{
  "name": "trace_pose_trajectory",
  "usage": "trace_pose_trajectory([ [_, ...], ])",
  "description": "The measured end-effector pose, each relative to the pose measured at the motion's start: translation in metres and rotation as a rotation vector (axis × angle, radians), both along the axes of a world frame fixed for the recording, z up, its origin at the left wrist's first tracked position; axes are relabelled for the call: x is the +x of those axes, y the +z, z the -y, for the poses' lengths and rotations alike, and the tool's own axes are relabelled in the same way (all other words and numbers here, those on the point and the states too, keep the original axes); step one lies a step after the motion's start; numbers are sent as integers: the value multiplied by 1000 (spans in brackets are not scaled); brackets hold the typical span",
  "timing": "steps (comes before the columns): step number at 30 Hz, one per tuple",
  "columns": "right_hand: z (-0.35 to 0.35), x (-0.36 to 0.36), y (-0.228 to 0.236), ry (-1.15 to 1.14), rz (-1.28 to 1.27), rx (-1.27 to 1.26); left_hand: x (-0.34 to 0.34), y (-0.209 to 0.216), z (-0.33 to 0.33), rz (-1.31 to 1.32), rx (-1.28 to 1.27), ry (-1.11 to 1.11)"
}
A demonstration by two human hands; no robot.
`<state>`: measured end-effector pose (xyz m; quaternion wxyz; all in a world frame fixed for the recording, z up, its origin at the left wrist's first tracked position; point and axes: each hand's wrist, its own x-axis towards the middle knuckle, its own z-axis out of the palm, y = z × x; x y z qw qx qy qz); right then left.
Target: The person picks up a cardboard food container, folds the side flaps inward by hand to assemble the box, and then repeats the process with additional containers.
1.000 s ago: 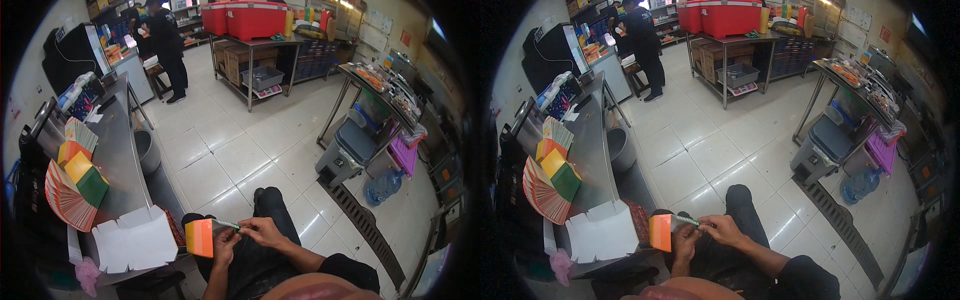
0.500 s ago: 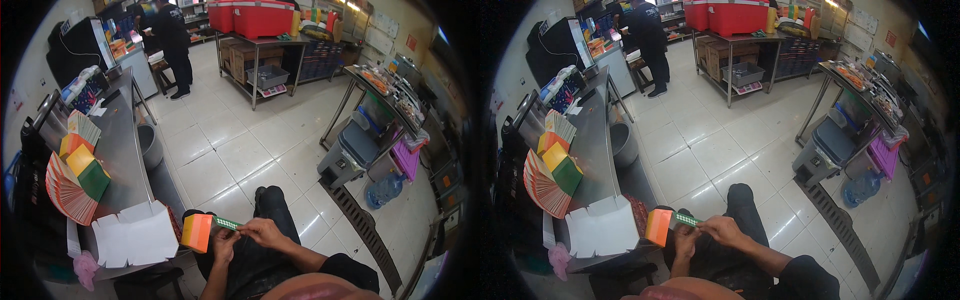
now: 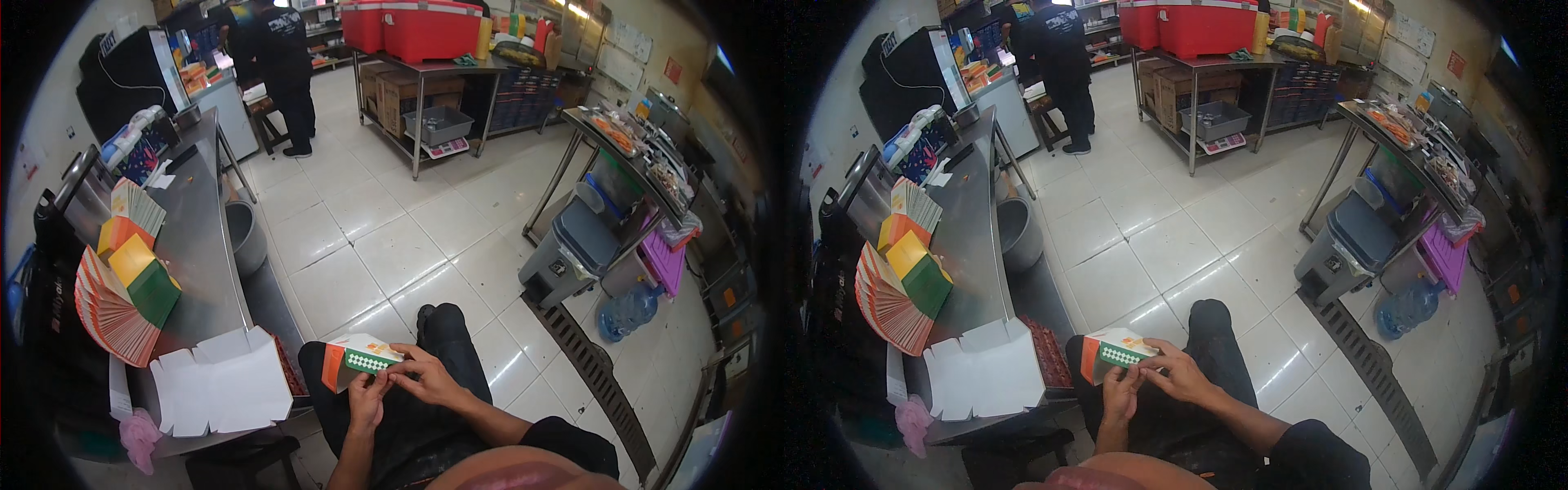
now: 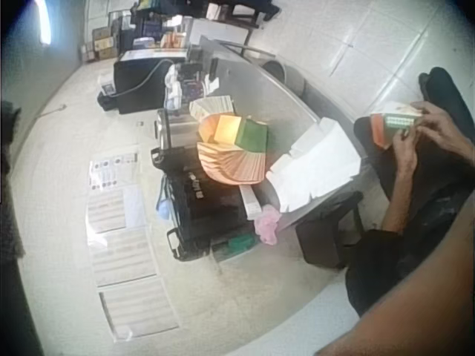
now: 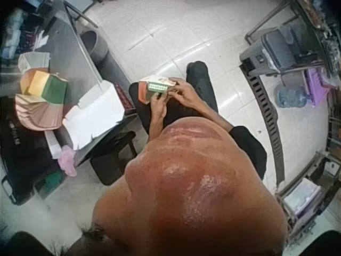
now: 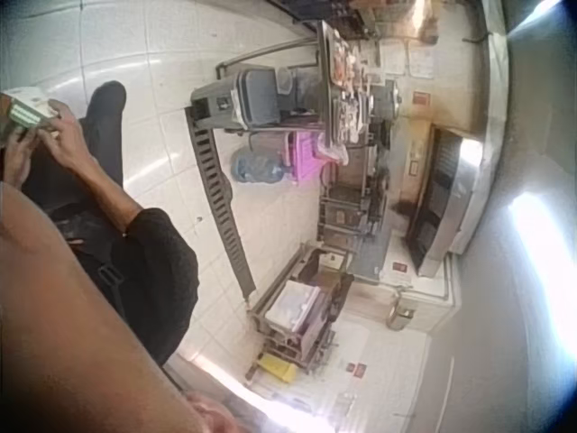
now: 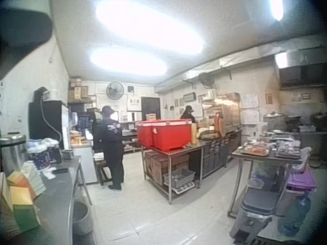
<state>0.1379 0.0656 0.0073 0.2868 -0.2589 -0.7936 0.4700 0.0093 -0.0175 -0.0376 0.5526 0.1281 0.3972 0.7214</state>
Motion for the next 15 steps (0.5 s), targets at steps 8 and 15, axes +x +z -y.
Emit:
trace_pose_trajectory([
  [8,4,-10,1,-4,87,242,-6,-13,5,84,0,33],
  [15,5,-8,-6,-157,1,-13,-3,-3,3,144,19,-48],
])
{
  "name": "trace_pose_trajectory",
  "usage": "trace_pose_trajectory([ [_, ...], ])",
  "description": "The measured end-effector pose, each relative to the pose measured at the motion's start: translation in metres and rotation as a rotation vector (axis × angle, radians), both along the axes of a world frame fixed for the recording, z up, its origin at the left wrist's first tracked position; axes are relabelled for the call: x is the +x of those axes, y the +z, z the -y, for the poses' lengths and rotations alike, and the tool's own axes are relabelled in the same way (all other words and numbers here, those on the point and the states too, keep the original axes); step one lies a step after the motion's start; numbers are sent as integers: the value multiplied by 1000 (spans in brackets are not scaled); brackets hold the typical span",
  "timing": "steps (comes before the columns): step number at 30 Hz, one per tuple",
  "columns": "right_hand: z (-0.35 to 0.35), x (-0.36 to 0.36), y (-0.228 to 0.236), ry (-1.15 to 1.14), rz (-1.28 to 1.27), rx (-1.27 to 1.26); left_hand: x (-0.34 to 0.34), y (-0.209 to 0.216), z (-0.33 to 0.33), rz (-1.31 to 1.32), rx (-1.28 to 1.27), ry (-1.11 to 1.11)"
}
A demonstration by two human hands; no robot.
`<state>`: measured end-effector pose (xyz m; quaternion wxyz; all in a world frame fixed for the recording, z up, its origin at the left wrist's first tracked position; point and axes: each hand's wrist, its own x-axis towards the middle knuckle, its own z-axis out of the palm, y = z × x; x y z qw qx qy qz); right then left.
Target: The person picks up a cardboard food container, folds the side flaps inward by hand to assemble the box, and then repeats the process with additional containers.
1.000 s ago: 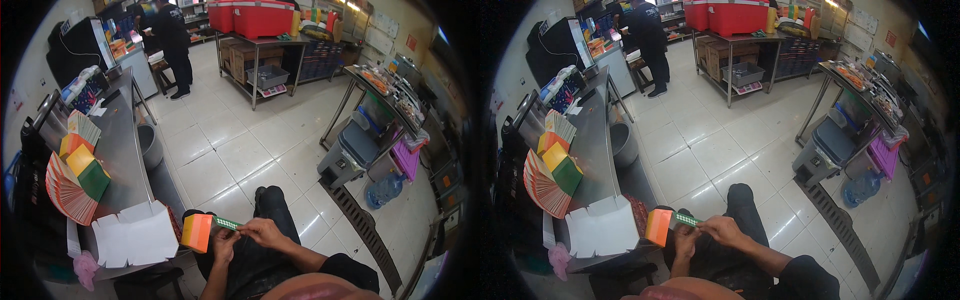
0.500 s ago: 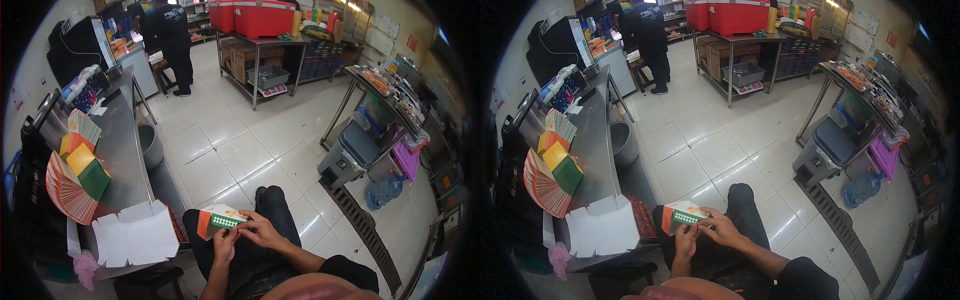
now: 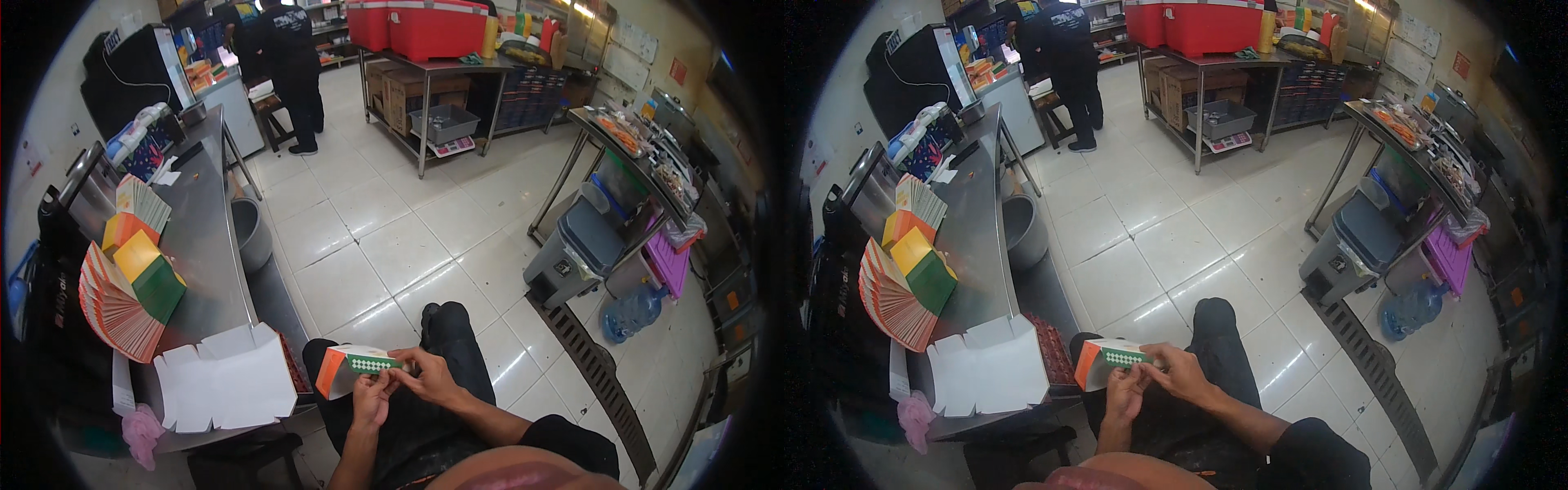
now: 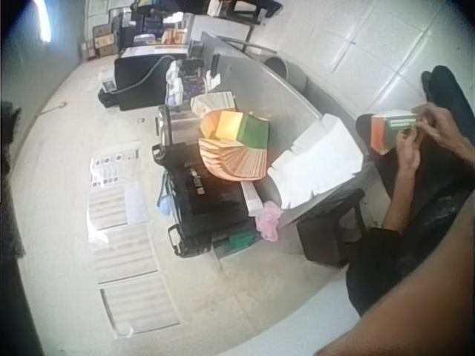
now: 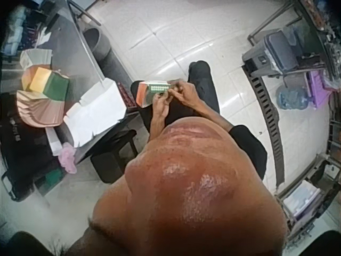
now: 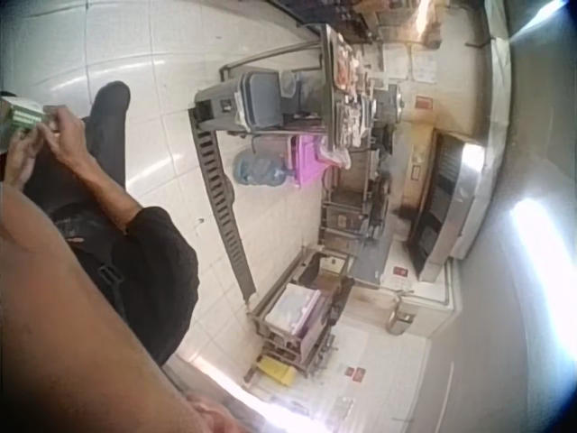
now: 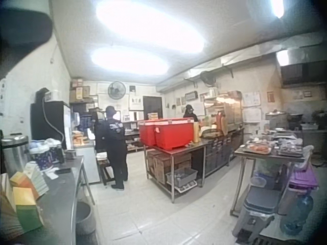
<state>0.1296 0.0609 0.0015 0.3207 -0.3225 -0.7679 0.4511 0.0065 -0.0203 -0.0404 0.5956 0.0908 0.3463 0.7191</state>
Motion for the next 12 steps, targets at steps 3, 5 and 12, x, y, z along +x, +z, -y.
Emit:
trace_pose_trajectory([
  [3,-2,0,3,5,-78,102,3,-16,-1,11,43,-41],
  [5,0,1,7,35,-39,117,-1,-23,0,108,174,-61],
  [12,-8,-1,-22,102,112,87,9,-15,20,255,-101,75],
])
